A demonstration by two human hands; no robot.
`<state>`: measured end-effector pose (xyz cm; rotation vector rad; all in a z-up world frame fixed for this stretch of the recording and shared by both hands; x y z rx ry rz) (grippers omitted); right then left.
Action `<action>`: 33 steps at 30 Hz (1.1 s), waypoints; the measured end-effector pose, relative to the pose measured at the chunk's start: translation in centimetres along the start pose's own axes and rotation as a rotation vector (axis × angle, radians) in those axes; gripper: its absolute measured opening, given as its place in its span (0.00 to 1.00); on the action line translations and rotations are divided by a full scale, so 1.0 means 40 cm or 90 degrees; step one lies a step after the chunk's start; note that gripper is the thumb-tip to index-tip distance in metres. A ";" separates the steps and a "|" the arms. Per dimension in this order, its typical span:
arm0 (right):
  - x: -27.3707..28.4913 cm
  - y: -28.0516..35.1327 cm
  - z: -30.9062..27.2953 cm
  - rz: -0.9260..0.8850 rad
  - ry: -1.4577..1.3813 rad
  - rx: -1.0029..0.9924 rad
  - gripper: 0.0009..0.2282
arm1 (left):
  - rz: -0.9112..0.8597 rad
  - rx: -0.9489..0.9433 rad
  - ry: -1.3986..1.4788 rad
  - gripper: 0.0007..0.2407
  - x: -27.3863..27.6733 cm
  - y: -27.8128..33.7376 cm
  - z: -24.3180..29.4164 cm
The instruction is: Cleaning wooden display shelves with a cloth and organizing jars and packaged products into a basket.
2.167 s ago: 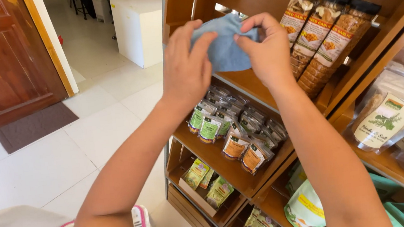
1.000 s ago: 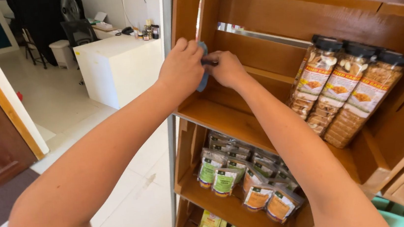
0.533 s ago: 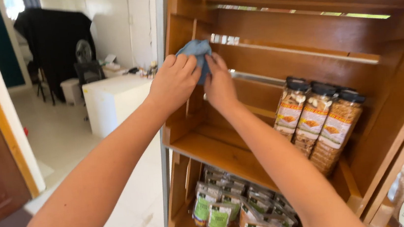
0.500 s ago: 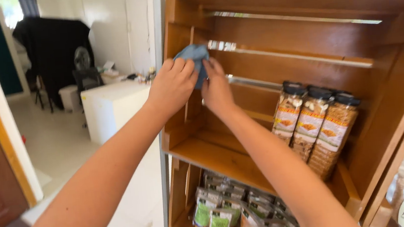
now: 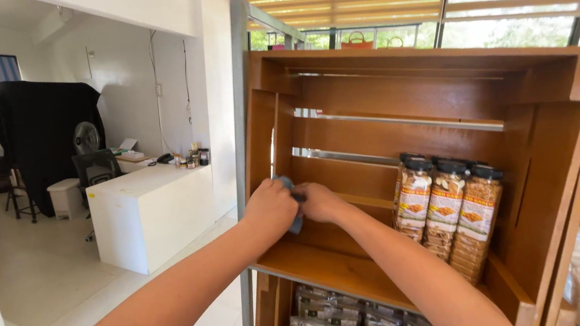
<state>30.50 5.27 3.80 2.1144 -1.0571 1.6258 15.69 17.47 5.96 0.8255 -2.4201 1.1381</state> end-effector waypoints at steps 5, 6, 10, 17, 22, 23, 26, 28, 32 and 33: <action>0.135 0.043 -0.117 0.303 -0.075 0.167 0.23 | 0.153 0.007 -0.095 0.04 0.108 -0.084 -0.123; 0.143 0.045 -0.133 0.372 -0.094 0.205 0.25 | 0.173 0.021 -0.124 0.05 0.102 -0.099 -0.146; 0.105 -0.031 -0.114 0.372 -0.106 0.179 0.27 | 0.115 0.050 -0.191 0.03 0.063 -0.110 -0.144; 0.023 -0.072 0.017 0.223 -0.032 0.115 0.23 | -0.244 0.071 -0.065 0.09 -0.029 -0.106 -0.031; 0.154 0.059 -0.046 0.409 0.029 0.059 0.23 | -0.030 0.069 0.014 0.04 -0.056 -0.198 -0.042; 0.181 0.072 -0.057 0.394 0.057 0.003 0.26 | 0.038 0.085 0.030 0.04 -0.067 -0.227 -0.048; 0.232 0.082 -0.057 0.381 0.182 -0.100 0.30 | 0.090 0.140 0.085 0.09 -0.108 -0.306 -0.058; 0.241 0.065 -0.026 0.378 0.279 -0.147 0.29 | 0.071 0.179 0.126 0.11 -0.172 -0.350 -0.048; 0.193 0.030 0.065 0.267 0.439 -0.217 0.25 | -0.094 0.261 0.288 0.14 -0.345 -0.400 0.043; 0.175 0.026 0.080 0.264 0.492 -0.226 0.25 | -0.141 0.264 0.337 0.16 -0.379 -0.406 0.072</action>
Point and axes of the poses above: each hand's wrist, its own y-axis away from the middle knuckle, its own x-axis out of the back of the hand, z = x × y, the point moved 1 cm from there along -y, towards the middle knuckle, and after that the axes turned 14 degrees about -z, right-handed, at the moved point
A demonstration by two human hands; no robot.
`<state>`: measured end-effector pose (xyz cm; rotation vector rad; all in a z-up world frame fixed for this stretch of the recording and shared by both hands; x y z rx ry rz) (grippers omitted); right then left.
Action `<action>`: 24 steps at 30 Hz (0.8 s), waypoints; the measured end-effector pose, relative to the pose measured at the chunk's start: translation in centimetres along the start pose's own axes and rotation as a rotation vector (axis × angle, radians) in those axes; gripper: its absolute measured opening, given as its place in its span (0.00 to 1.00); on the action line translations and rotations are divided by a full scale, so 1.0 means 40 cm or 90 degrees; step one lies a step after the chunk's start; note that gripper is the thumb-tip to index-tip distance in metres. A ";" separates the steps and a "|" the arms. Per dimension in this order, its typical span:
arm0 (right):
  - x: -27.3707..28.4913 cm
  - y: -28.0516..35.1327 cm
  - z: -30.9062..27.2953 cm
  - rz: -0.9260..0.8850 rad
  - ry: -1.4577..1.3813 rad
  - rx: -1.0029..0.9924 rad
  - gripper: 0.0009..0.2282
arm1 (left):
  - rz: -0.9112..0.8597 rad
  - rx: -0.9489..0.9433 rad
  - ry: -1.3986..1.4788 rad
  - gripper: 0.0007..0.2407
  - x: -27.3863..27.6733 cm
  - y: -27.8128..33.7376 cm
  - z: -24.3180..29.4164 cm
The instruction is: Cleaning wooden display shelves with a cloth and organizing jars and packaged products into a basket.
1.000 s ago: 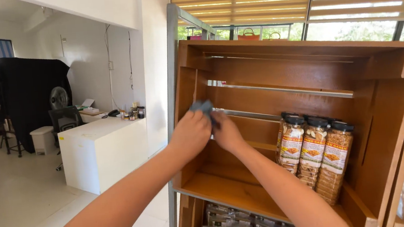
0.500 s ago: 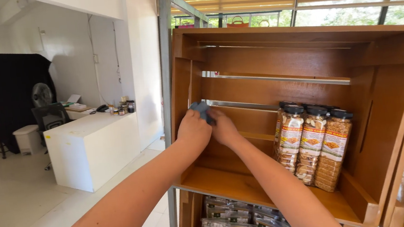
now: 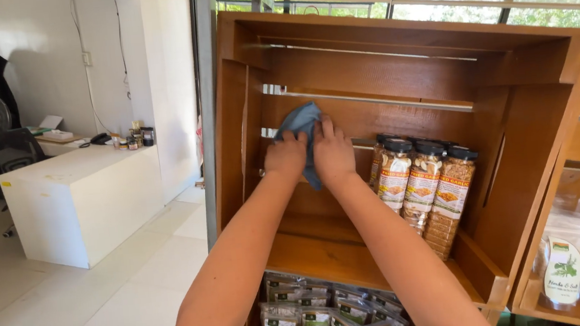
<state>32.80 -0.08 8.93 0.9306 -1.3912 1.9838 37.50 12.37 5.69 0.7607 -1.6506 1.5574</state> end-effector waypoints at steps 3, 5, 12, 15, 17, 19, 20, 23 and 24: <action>-0.069 0.016 0.014 0.043 0.053 -0.036 0.19 | 0.045 -0.060 -0.044 0.14 -0.026 0.023 0.032; -0.062 0.017 0.041 0.021 0.066 -0.052 0.20 | 0.039 -0.103 -0.033 0.14 0.071 0.076 0.041; 0.129 0.048 0.120 -0.113 0.282 -0.078 0.17 | 0.077 -0.213 0.006 0.14 0.149 0.095 0.151; 0.083 0.037 0.122 -0.188 0.352 -0.088 0.19 | 0.080 -0.236 -0.055 0.15 0.053 0.054 0.149; 0.073 0.066 0.106 -0.179 0.365 -0.046 0.17 | 0.055 -0.218 -0.080 0.16 0.069 0.078 0.117; 0.043 0.075 0.089 -0.168 0.377 0.000 0.17 | 0.030 -0.195 -0.108 0.17 0.069 0.091 0.075; 0.018 0.068 0.082 -0.107 0.350 0.060 0.14 | 0.004 -0.160 -0.113 0.17 0.058 0.090 0.049; -0.005 0.070 0.063 0.037 0.269 0.171 0.10 | -0.033 -0.093 -0.137 0.17 -0.006 0.060 0.004; -0.005 0.072 0.058 0.116 0.219 0.220 0.07 | -0.044 -0.064 -0.153 0.16 -0.036 0.043 -0.008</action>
Point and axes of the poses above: each hand's wrist, its own y-axis away from the middle knuckle, its own x-axis out of the back of the hand, z = x × y, the point moved 1 cm from there along -y, towards the middle knuckle, and after that the axes turned 14 degrees about -z, right-handed, at the moved point
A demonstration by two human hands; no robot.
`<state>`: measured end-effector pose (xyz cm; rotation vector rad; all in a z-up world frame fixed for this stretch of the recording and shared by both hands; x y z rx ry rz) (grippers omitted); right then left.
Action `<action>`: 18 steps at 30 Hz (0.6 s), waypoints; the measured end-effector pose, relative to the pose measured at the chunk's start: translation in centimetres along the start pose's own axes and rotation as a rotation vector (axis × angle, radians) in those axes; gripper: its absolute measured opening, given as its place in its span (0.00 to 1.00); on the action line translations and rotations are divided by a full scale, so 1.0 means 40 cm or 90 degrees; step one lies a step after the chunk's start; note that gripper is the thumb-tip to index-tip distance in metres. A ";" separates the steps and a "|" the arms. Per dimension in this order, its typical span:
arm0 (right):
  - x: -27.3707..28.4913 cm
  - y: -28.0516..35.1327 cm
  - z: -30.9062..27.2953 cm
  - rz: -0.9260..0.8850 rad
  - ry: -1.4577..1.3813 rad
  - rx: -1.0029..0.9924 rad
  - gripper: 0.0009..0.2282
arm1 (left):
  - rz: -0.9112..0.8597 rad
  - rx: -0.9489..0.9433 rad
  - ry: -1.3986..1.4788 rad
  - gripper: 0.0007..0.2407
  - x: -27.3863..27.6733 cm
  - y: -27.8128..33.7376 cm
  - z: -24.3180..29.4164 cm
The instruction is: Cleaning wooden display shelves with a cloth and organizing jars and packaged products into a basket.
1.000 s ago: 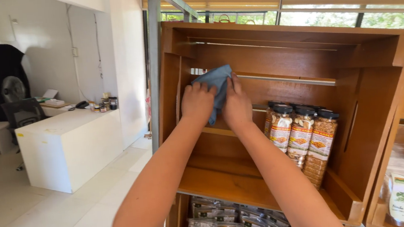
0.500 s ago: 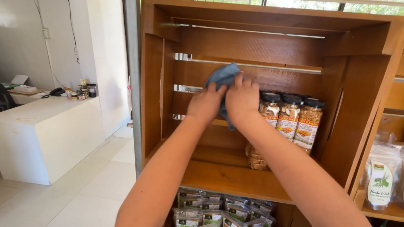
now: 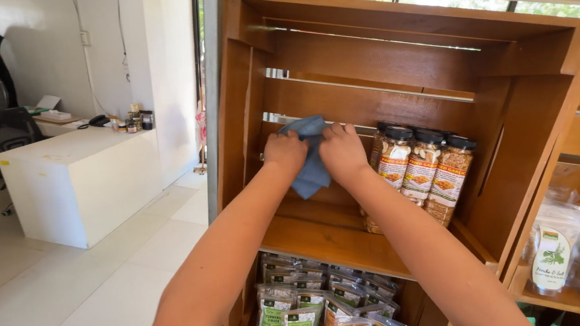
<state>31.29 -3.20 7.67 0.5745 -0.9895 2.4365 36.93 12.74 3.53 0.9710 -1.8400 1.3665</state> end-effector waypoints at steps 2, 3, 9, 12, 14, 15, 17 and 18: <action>0.036 0.008 0.004 0.024 -0.021 -0.026 0.07 | -0.004 -0.019 0.034 0.14 0.111 0.068 -0.009; 0.050 0.016 0.005 0.044 -0.042 -0.054 0.07 | -0.010 -0.041 0.070 0.13 0.161 0.103 -0.010; 0.214 0.149 0.068 0.074 -0.118 -0.080 0.05 | -0.104 -0.147 0.371 0.17 0.410 0.312 -0.011; 0.178 0.232 0.004 -0.205 -0.159 -0.010 0.07 | -0.252 -0.225 0.300 0.17 0.353 0.361 0.003; 0.257 0.287 -0.034 -0.284 -0.338 0.018 0.09 | -0.344 -0.212 0.186 0.19 0.323 0.395 0.016; 0.297 0.312 -0.053 -0.357 -0.513 0.051 0.13 | -0.427 -0.193 0.073 0.22 0.307 0.413 0.021; 0.349 0.340 -0.066 -0.402 -0.563 0.066 0.16 | -0.415 -0.238 0.204 0.20 0.386 0.491 0.037; 0.376 0.353 -0.072 -0.445 -0.612 0.081 0.21 | -0.397 -0.281 0.334 0.19 0.429 0.529 0.045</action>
Point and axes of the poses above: each hand's wrist, its own y-axis away from the middle knuckle, its own x-axis out of the back of the hand, z = x × y, the point moved 1 cm from there along -y, towards the middle knuckle, and after that the axes turned 14 degrees about -z, right-handed, at the moved point
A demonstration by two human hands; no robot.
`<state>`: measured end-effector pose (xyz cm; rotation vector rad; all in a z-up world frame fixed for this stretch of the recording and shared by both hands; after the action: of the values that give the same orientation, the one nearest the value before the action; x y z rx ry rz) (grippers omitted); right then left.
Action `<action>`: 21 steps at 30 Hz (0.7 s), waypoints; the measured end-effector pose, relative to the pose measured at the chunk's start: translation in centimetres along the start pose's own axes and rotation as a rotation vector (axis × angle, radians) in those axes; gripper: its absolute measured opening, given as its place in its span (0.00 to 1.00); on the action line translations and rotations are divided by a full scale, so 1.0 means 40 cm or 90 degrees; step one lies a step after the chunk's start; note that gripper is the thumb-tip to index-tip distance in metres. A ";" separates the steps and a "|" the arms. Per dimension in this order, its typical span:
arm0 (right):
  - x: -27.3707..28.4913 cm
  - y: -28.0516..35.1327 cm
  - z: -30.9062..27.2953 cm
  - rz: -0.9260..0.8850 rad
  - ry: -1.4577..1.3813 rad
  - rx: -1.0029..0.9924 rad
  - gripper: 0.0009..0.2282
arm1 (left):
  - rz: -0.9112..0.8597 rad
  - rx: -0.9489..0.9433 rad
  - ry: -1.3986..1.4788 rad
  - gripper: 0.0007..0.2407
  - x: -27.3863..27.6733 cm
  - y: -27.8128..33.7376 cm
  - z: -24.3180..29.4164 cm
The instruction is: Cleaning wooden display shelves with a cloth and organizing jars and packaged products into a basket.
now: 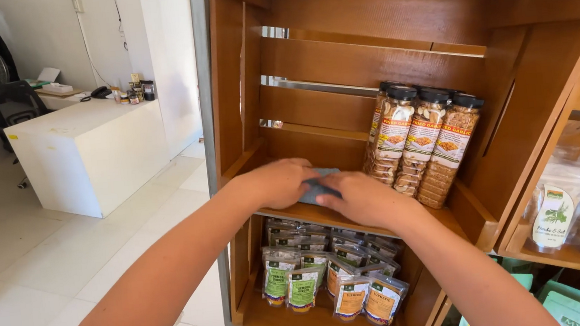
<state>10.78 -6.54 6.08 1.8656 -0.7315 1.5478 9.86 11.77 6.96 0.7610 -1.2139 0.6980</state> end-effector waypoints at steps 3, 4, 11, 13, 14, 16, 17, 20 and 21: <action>-0.023 0.015 0.003 -0.109 -0.045 0.021 0.27 | -0.062 0.005 0.012 0.29 -0.026 -0.005 -0.013; -0.025 0.018 0.007 -0.110 -0.046 0.020 0.27 | -0.063 0.004 0.013 0.29 -0.048 -0.019 -0.022; -0.085 -0.030 0.086 -0.108 -0.054 0.043 0.29 | -0.129 0.134 0.018 0.33 -0.126 -0.168 -0.135; -0.091 -0.023 0.096 -0.089 -0.060 0.045 0.28 | -0.121 0.145 0.024 0.31 -0.121 -0.194 -0.155; -0.089 -0.012 0.097 -0.059 -0.082 0.038 0.25 | -0.123 0.127 0.052 0.31 -0.116 -0.208 -0.165; -0.094 0.011 0.104 -0.031 -0.104 0.032 0.23 | -0.125 0.110 0.082 0.30 -0.099 -0.208 -0.152; -0.098 0.023 0.110 -0.004 -0.104 0.020 0.23 | -0.127 0.027 0.061 0.28 -0.084 -0.194 -0.126; -0.113 0.057 0.115 0.043 -0.102 -0.009 0.22 | -0.118 -0.038 0.068 0.24 -0.088 -0.195 -0.095; -0.119 0.068 0.115 0.064 -0.100 -0.026 0.22 | -0.109 -0.020 0.096 0.23 -0.096 -0.204 -0.094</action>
<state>10.99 -11.60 1.04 1.9628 -0.9340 1.4463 17.70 9.95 1.46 0.7626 -1.0085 0.5839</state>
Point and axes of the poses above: each hand's wrist, its own y-axis away from the middle knuckle, its own x-axis out of the back of the hand, z = x × y, the point moved 1 cm from there along -y, towards the middle knuckle, and after that the axes turned 14 degrees about -z, right-handed, at the moved point
